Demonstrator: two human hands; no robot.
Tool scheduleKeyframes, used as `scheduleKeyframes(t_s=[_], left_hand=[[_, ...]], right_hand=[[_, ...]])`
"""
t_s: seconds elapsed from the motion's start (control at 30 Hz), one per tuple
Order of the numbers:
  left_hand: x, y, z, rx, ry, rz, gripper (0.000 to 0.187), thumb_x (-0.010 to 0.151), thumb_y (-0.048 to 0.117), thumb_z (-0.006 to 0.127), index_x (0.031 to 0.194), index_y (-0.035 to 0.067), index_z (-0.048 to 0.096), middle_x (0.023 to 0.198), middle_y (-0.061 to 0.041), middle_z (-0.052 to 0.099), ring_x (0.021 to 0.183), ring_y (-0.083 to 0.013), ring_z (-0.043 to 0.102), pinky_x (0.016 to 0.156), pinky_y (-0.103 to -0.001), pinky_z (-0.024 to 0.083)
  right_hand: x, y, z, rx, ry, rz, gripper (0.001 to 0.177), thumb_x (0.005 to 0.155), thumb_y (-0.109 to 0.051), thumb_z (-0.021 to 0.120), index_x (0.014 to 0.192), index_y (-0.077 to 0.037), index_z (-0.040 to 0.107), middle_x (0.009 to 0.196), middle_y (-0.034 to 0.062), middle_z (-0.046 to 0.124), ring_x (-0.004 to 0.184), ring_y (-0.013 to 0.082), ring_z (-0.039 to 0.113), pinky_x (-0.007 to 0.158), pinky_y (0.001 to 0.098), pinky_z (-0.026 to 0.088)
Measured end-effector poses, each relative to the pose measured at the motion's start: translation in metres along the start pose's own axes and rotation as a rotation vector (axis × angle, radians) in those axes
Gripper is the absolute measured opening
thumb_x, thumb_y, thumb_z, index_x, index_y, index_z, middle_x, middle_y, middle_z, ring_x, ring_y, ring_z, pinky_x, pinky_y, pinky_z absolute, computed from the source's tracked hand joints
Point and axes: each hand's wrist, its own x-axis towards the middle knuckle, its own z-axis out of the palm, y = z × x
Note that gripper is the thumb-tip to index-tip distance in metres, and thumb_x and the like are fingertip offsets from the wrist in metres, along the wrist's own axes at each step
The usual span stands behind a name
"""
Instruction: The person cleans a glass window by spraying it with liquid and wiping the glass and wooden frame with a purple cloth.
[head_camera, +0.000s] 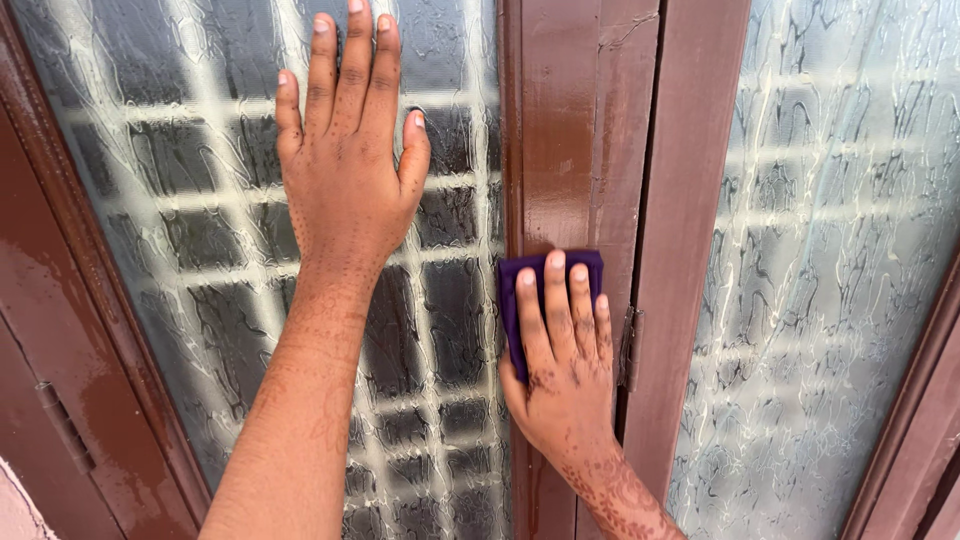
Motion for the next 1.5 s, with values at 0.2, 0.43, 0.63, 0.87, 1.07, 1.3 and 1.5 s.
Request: scheduleKeyframes(t_s=[0.2,0.43,0.63,0.87,1.07,1.3,1.5], left_hand=[[0.000,-0.001,0.002,0.006,0.023,0.009,0.059,0.114,0.031,0.048,0.169,0.020,0.030,0.174,-0.001,0.023,0.161,-0.0214,0.018,0.131,-0.052,0.012],[0.000,-0.002,0.004,0.013,0.025,0.009,0.058,0.114,0.031,0.049,0.168,0.021,0.031,0.174,0.000,0.023,0.161,-0.0207,0.018,0.132,-0.051,0.012],[0.000,-0.003,0.003,-0.002,0.022,0.012,0.059,0.113,0.031,0.049,0.168,0.020,0.030,0.173,-0.001,0.024,0.160,-0.0212,0.019,0.131,-0.051,0.013],[0.000,-0.001,-0.002,-0.024,0.039,0.017,0.061,0.111,0.030,0.051,0.167,0.020,0.031,0.173,-0.001,0.026,0.160,-0.0218,0.021,0.131,-0.051,0.014],[-0.002,-0.002,-0.002,-0.057,0.018,0.015,0.058,0.112,0.030,0.051,0.167,0.016,0.034,0.172,-0.003,0.030,0.160,-0.0242,0.020,0.131,-0.053,0.013],[-0.002,-0.001,-0.001,-0.070,0.027,0.014,0.056,0.113,0.028,0.049,0.167,0.016,0.035,0.172,-0.005,0.030,0.160,-0.0236,0.020,0.130,-0.053,0.012],[-0.003,0.000,-0.001,-0.063,0.030,0.015,0.057,0.113,0.027,0.050,0.167,0.016,0.036,0.172,-0.005,0.031,0.160,-0.0244,0.021,0.130,-0.054,0.012]], right_hand=[[-0.029,0.006,0.002,0.033,-0.026,-0.069,0.076,0.084,-0.020,0.070,0.154,-0.011,0.042,0.161,0.0161,0.035,0.151,0.0349,0.027,0.123,0.0562,0.017],[0.038,0.022,-0.011,0.013,0.154,-0.240,0.043,0.090,-0.015,0.077,0.132,-0.013,0.067,0.145,0.0051,0.058,0.145,0.0259,0.046,0.123,0.0489,0.032],[0.032,0.026,-0.031,0.086,0.058,-0.380,0.046,0.081,-0.015,0.078,0.126,-0.012,0.069,0.138,0.0069,0.060,0.139,0.0294,0.048,0.117,0.0516,0.034],[0.079,0.035,-0.033,0.014,0.134,-0.404,0.049,0.085,-0.002,0.073,0.132,-0.014,0.067,0.145,0.0034,0.059,0.147,0.0278,0.047,0.125,0.0501,0.034],[0.044,0.025,-0.013,-0.020,0.069,-0.190,0.066,0.090,-0.002,0.066,0.154,-0.011,0.049,0.165,0.0110,0.040,0.157,0.0305,0.030,0.129,0.0511,0.027],[-0.088,0.002,0.026,-0.002,-0.080,-0.006,0.075,0.100,-0.046,0.052,0.154,0.002,0.031,0.162,0.0273,0.022,0.153,0.0382,0.017,0.122,0.0540,0.015],[-0.084,0.003,0.033,-0.077,-0.113,0.024,0.079,0.101,-0.046,0.051,0.158,0.001,0.024,0.166,0.0262,0.019,0.157,0.0390,0.011,0.125,0.0555,0.011]])
